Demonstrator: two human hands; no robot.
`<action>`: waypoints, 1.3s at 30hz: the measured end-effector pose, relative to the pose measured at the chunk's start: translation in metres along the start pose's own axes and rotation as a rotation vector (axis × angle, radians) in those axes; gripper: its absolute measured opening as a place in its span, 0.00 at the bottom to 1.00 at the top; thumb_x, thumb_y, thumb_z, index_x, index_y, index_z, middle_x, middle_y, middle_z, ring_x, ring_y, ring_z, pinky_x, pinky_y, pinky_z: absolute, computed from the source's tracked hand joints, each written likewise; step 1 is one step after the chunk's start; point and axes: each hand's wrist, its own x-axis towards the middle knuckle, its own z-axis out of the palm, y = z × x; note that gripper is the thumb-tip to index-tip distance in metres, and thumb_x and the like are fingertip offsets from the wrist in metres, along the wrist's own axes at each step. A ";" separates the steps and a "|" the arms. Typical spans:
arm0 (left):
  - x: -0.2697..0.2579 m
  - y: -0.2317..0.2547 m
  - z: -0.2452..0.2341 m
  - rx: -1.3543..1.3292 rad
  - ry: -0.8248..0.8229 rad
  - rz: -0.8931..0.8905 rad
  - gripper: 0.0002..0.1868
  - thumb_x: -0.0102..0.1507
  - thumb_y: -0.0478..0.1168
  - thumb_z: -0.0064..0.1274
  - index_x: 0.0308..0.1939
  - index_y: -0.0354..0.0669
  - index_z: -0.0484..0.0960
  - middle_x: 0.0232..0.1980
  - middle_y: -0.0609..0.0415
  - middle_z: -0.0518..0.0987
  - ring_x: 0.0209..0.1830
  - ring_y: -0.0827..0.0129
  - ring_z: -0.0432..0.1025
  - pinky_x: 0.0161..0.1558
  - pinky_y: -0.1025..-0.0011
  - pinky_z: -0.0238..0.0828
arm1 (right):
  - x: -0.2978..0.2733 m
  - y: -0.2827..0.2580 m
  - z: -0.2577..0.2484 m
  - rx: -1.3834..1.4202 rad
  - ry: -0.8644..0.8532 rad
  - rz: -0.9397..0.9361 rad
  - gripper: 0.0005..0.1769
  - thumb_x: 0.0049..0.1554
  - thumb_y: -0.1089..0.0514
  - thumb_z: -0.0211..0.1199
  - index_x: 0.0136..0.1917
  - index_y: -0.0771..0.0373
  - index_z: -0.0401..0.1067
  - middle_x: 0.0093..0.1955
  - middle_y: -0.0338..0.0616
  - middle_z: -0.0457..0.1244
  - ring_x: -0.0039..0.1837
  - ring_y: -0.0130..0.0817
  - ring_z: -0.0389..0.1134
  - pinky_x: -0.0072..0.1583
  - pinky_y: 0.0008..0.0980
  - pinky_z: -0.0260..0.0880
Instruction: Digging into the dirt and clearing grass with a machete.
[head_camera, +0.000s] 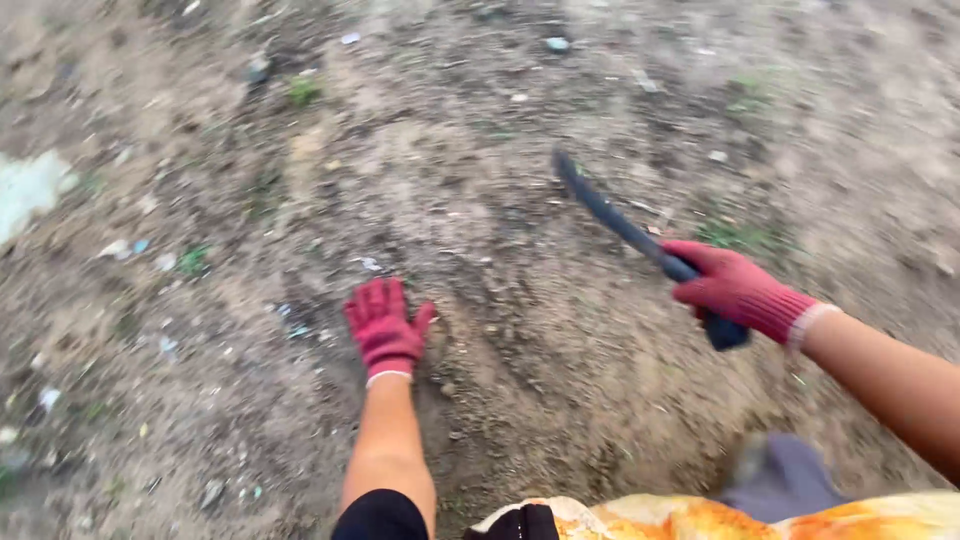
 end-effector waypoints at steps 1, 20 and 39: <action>-0.002 0.000 -0.001 -0.018 0.002 0.039 0.44 0.63 0.71 0.47 0.73 0.48 0.71 0.80 0.46 0.62 0.83 0.46 0.47 0.79 0.43 0.31 | -0.022 0.040 -0.027 0.025 0.033 0.011 0.41 0.51 0.65 0.67 0.75 0.41 0.64 0.39 0.39 0.64 0.34 0.32 0.65 0.38 0.39 0.71; -0.012 0.254 -0.043 -0.050 -0.170 0.015 0.36 0.63 0.61 0.55 0.70 0.48 0.73 0.74 0.38 0.67 0.76 0.45 0.60 0.76 0.43 0.44 | -0.020 0.367 -0.044 0.591 0.163 -0.035 0.45 0.50 0.66 0.67 0.78 0.50 0.60 0.40 0.42 0.66 0.32 0.33 0.69 0.36 0.38 0.72; 0.018 0.342 0.012 -0.421 0.011 -0.172 0.31 0.64 0.47 0.61 0.69 0.38 0.74 0.70 0.34 0.73 0.71 0.45 0.67 0.70 0.56 0.63 | 0.003 0.371 -0.098 0.428 0.050 -0.002 0.47 0.49 0.64 0.66 0.80 0.49 0.57 0.38 0.42 0.66 0.34 0.30 0.68 0.39 0.35 0.73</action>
